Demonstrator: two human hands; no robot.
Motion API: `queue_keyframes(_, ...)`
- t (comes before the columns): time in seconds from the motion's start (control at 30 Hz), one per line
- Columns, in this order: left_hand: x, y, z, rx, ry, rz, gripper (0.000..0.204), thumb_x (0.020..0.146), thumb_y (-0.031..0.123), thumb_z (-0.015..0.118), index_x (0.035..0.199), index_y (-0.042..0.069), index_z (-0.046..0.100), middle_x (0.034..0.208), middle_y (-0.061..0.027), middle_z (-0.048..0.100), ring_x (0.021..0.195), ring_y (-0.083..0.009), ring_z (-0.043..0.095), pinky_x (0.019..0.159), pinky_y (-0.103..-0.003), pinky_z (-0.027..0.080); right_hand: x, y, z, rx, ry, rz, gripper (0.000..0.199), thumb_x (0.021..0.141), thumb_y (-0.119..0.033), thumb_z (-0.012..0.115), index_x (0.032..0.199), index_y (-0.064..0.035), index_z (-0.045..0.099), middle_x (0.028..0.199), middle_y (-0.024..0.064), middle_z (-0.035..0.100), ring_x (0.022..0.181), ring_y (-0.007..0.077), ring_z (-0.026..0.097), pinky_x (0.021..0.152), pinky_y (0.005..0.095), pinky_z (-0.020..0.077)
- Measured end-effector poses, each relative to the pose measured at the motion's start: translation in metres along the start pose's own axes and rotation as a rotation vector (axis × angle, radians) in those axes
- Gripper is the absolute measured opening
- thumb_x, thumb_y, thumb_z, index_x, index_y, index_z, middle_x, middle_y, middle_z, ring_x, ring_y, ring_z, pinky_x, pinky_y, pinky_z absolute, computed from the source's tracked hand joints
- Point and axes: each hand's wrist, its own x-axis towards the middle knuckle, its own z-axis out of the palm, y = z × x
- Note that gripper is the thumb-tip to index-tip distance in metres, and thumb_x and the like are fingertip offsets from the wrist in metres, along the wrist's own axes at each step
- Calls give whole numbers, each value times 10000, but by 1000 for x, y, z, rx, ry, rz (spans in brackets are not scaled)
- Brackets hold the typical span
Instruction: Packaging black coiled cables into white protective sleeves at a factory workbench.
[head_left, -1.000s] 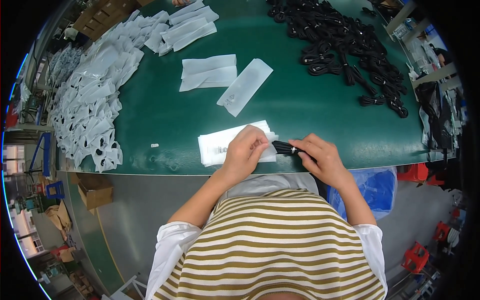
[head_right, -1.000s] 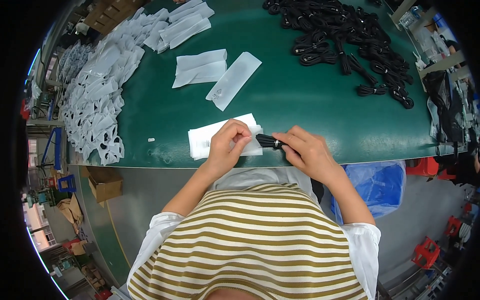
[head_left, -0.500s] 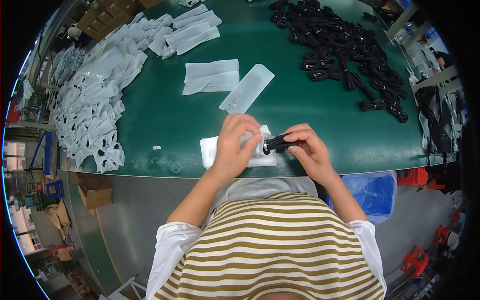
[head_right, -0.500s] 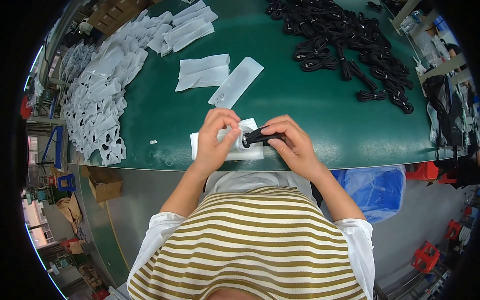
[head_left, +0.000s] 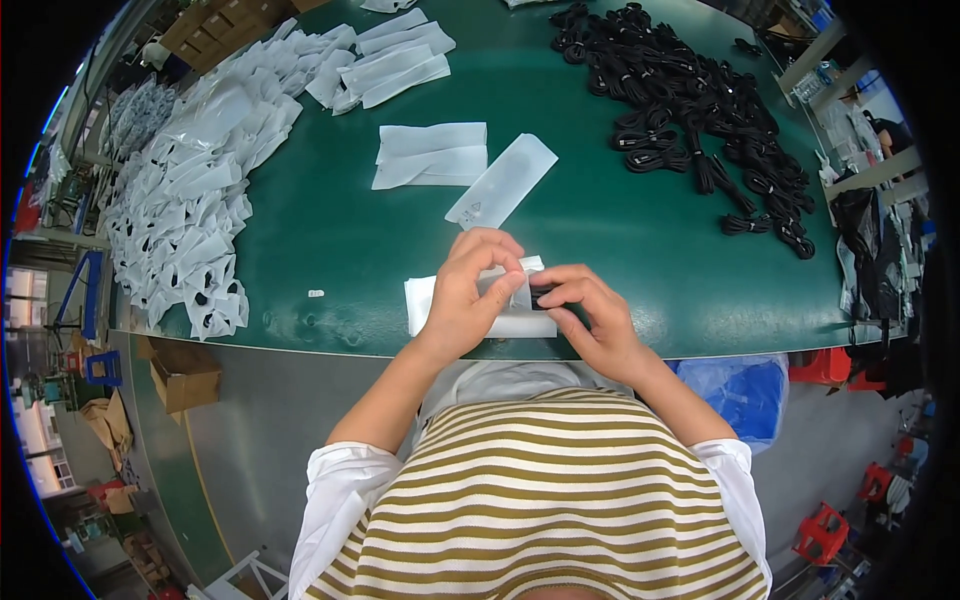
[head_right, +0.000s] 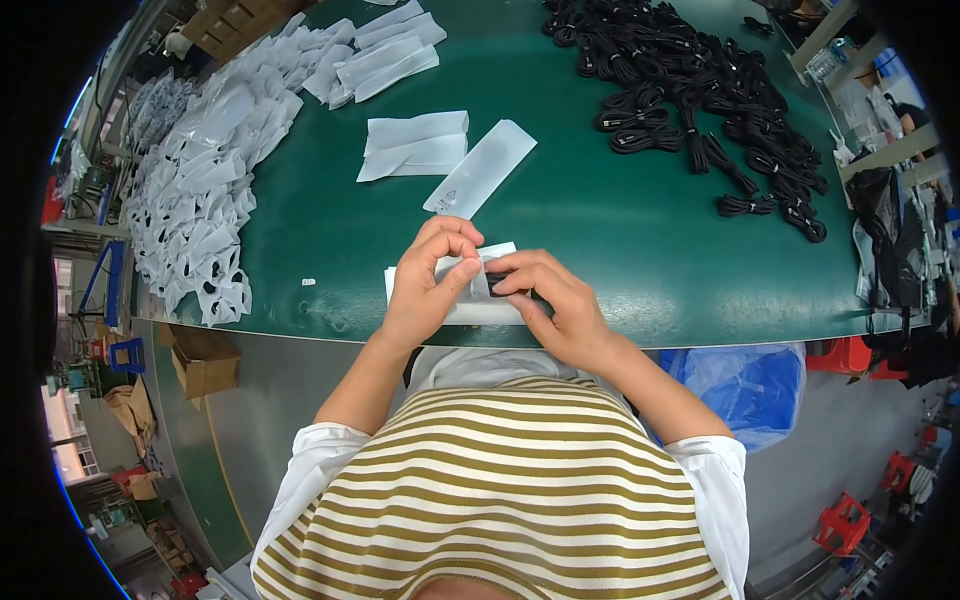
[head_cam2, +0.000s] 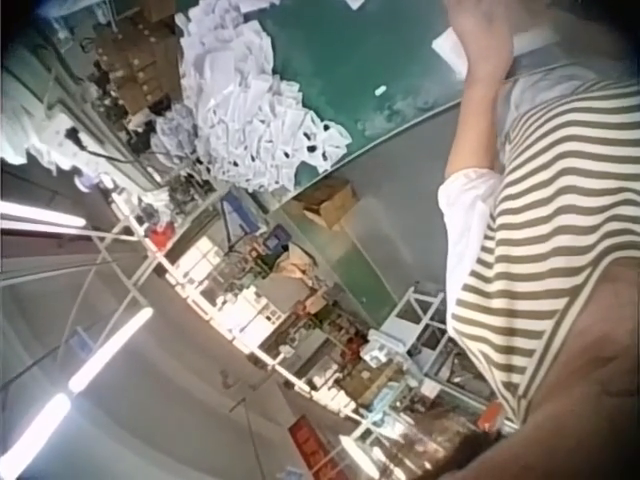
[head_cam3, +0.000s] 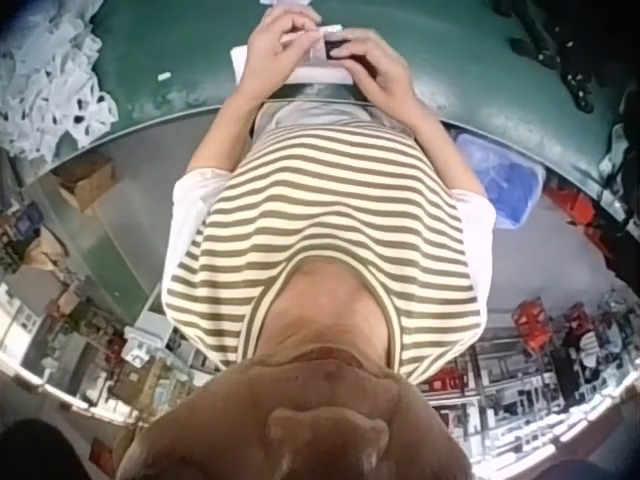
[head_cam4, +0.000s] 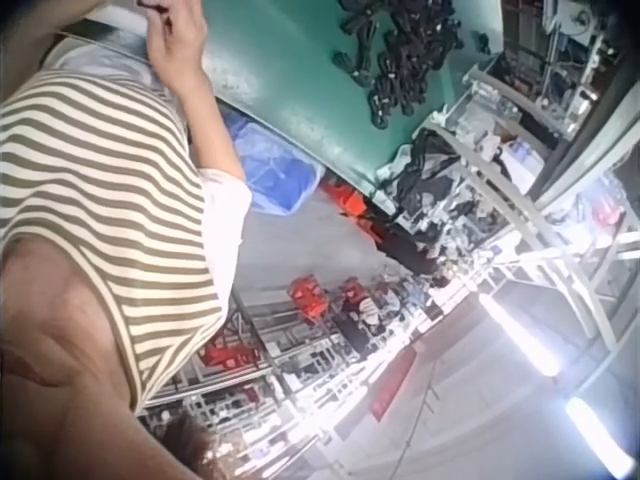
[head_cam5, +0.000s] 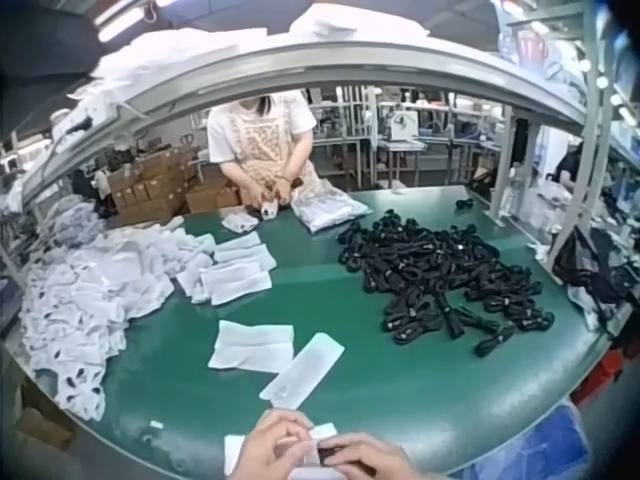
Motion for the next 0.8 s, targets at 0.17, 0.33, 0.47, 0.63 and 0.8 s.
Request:
queue_keyframes(0.17,5,3,-4,-265,-14,-49,87,935,101,643,892,36,607,1186,-95,568,1139,-193,522,1022,-373,405,10,-3,0,96,69,136,181,879,39,663,1046,6,605,1185,155,557,1031,178,611,775,273,534)
queue_keyframes(0.33,18,10,-4,-542,41,-64,111,952,143,645,940,37,616,1200,-88,591,1143,-184,542,994,-353,424,34,-3,1,178,39,47,121,927,23,605,1048,16,611,1220,153,526,958,174,619,754,279,532)
queue_keyframes(0.47,22,19,-1,-617,66,-72,166,969,164,637,1037,18,596,1220,-98,587,1156,-182,546,971,-360,452,54,-2,4,635,155,231,153,965,0,560,1104,2,622,1173,124,538,892,143,617,730,265,525)
queue_keyframes(0.63,14,14,-5,-716,15,-305,309,959,152,654,1198,-3,534,1255,-126,578,1155,-190,564,923,-359,492,91,8,-3,374,165,224,133,959,-3,552,1072,-2,623,1102,106,574,836,155,629,702,288,528)
queue_keyframes(0.8,33,21,-25,-68,70,-337,377,893,83,710,1214,-1,532,1148,-128,590,1006,-242,623,860,-388,520,117,90,-20,-585,152,-179,131,884,31,575,1001,21,632,1054,162,626,824,316,644,708,395,537)
